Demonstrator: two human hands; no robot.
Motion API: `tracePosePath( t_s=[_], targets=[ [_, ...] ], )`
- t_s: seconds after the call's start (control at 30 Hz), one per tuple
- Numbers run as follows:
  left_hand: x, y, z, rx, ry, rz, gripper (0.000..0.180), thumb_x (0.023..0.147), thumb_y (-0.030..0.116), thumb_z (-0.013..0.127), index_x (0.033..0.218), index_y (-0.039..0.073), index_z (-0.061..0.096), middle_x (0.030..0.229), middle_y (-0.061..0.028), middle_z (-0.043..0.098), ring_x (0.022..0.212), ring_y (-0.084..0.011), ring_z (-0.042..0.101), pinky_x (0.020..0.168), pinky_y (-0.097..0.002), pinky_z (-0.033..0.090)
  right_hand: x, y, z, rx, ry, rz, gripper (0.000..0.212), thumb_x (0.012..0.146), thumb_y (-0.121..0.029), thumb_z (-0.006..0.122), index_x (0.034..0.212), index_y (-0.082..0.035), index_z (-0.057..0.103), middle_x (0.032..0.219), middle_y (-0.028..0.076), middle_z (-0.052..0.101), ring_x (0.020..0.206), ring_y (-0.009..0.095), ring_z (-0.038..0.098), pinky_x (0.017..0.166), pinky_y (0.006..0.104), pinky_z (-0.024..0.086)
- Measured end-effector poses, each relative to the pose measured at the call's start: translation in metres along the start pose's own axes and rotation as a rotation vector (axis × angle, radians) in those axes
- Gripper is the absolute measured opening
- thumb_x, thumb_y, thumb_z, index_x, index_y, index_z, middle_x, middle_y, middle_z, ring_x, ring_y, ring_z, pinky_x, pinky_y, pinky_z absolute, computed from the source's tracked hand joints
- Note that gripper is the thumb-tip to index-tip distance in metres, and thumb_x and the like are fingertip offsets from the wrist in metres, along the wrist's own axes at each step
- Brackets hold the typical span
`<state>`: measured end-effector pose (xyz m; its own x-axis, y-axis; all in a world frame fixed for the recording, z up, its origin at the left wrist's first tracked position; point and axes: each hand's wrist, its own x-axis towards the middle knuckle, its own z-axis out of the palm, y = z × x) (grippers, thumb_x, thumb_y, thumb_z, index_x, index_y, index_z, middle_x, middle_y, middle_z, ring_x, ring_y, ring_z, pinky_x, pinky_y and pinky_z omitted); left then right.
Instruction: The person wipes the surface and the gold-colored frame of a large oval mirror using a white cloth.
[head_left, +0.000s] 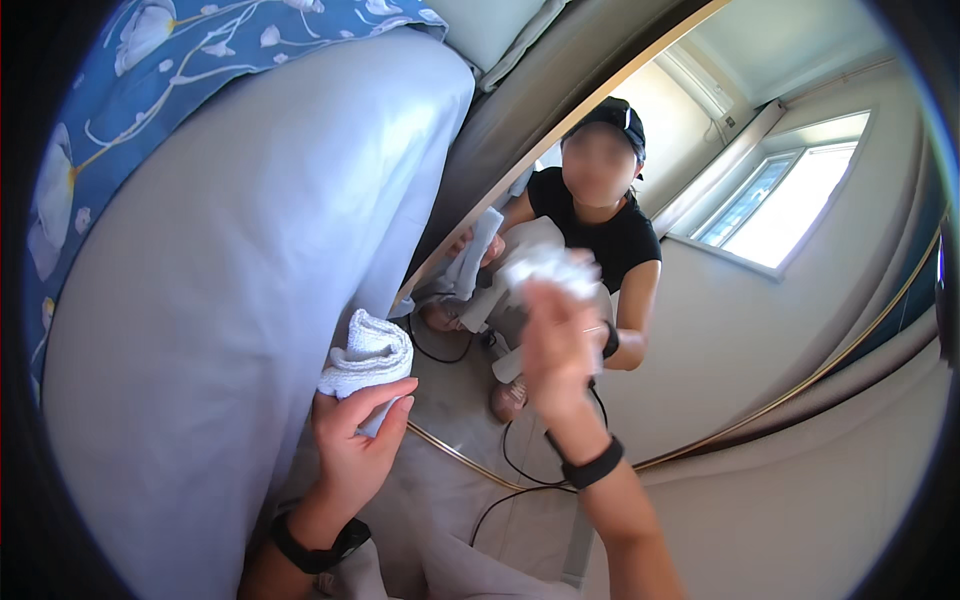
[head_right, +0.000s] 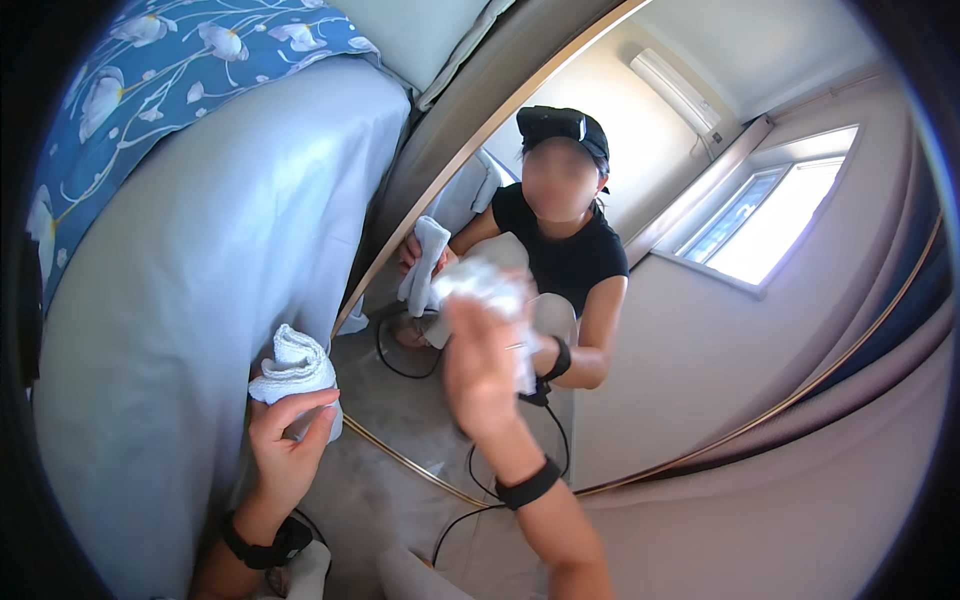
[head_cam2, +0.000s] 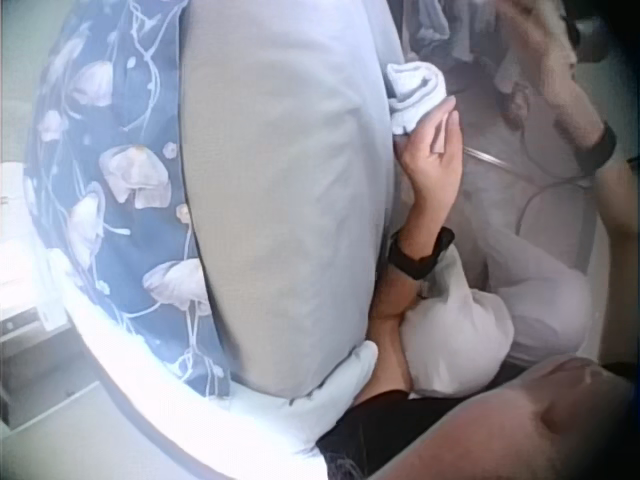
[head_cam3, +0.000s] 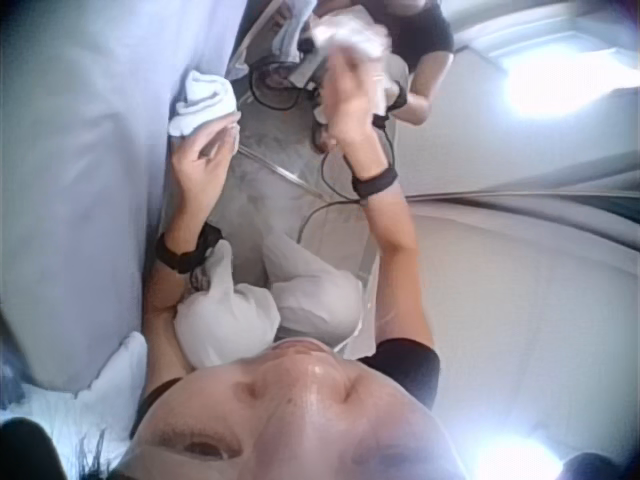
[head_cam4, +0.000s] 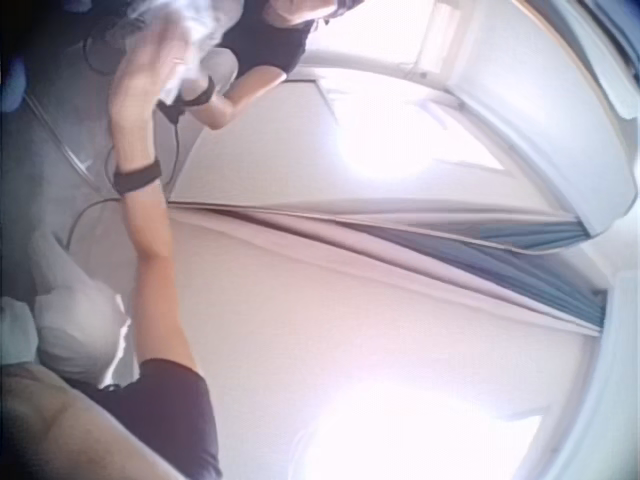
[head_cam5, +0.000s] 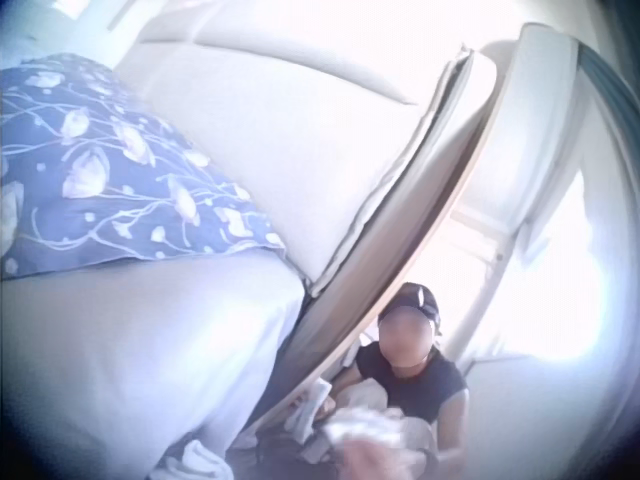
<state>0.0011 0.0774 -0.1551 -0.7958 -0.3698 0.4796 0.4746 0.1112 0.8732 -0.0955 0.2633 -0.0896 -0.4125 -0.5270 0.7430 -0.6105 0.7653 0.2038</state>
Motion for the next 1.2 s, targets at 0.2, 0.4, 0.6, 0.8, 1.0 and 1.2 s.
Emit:
tracePosePath(
  t_s=[0.2, 0.4, 0.6, 0.8, 1.0, 1.2],
  targets=[
    [0.000, -0.002, -0.005, 0.061, -0.078, 0.033, 0.023, 0.068, -0.006, 0.069, 0.088, 0.006, 0.069, 0.096, -0.0097, 0.060, 0.092, -0.0238, 0.056, 0.078, -0.0302, 0.045, 0.036, 0.014, -0.005, -0.145, 0.125, 0.117, 0.043, 0.070, 0.011, 0.057, 0.111, -0.001, 0.062, 0.099, 0.013, 0.056, 0.082, 0.025, 0.054, 0.072, 0.0317, 0.045],
    [-0.001, -0.001, 0.001, 0.028, -0.085, 0.010, 0.022, 0.068, -0.006, 0.070, 0.086, 0.006, 0.069, 0.096, -0.0092, 0.060, 0.096, -0.0246, 0.054, 0.080, -0.0323, 0.044, 0.018, 0.020, -0.006, -0.099, 0.029, -0.078, 0.046, 0.062, 0.012, 0.056, 0.108, 0.007, 0.060, 0.100, 0.016, 0.053, 0.087, 0.031, 0.053, 0.077, 0.0392, 0.044],
    [0.000, -0.004, -0.004, 0.083, -0.113, 0.042, 0.023, 0.068, -0.006, 0.070, 0.087, 0.006, 0.069, 0.095, -0.0092, 0.060, 0.095, -0.0257, 0.054, 0.080, -0.0328, 0.044, 0.018, 0.005, 0.001, -0.050, 0.041, 0.014, 0.044, 0.064, 0.013, 0.057, 0.105, 0.000, 0.063, 0.098, 0.015, 0.055, 0.089, 0.031, 0.056, 0.083, 0.0364, 0.046],
    [-0.001, -0.002, -0.002, 0.009, -0.065, -0.017, 0.024, 0.067, -0.006, 0.069, 0.088, 0.006, 0.069, 0.096, -0.0096, 0.059, 0.094, -0.0249, 0.054, 0.079, -0.0319, 0.045, 0.030, 0.008, -0.008, -0.110, 0.165, 0.123, 0.040, 0.067, 0.013, 0.057, 0.104, 0.001, 0.064, 0.096, 0.014, 0.055, 0.089, 0.029, 0.056, 0.081, 0.0365, 0.046],
    [-0.003, -0.003, -0.005, 0.060, -0.101, 0.019, 0.024, 0.068, -0.007, 0.069, 0.088, 0.005, 0.069, 0.099, -0.0108, 0.056, 0.093, -0.0237, 0.055, 0.077, -0.0301, 0.046, 0.029, 0.012, -0.010, -0.098, 0.131, 0.087, 0.039, 0.066, 0.015, 0.057, 0.103, 0.003, 0.063, 0.097, 0.015, 0.053, 0.087, 0.029, 0.056, 0.078, 0.0338, 0.047],
    [-0.001, -0.003, -0.006, 0.106, -0.117, 0.065, 0.024, 0.068, -0.007, 0.068, 0.089, 0.005, 0.068, 0.098, -0.0109, 0.056, 0.093, -0.0240, 0.055, 0.077, -0.0316, 0.046, 0.036, 0.015, -0.015, -0.099, 0.164, 0.066, 0.038, 0.067, 0.014, 0.056, 0.102, 0.000, 0.064, 0.097, 0.015, 0.054, 0.084, 0.028, 0.058, 0.075, 0.0344, 0.048]
  ],
)
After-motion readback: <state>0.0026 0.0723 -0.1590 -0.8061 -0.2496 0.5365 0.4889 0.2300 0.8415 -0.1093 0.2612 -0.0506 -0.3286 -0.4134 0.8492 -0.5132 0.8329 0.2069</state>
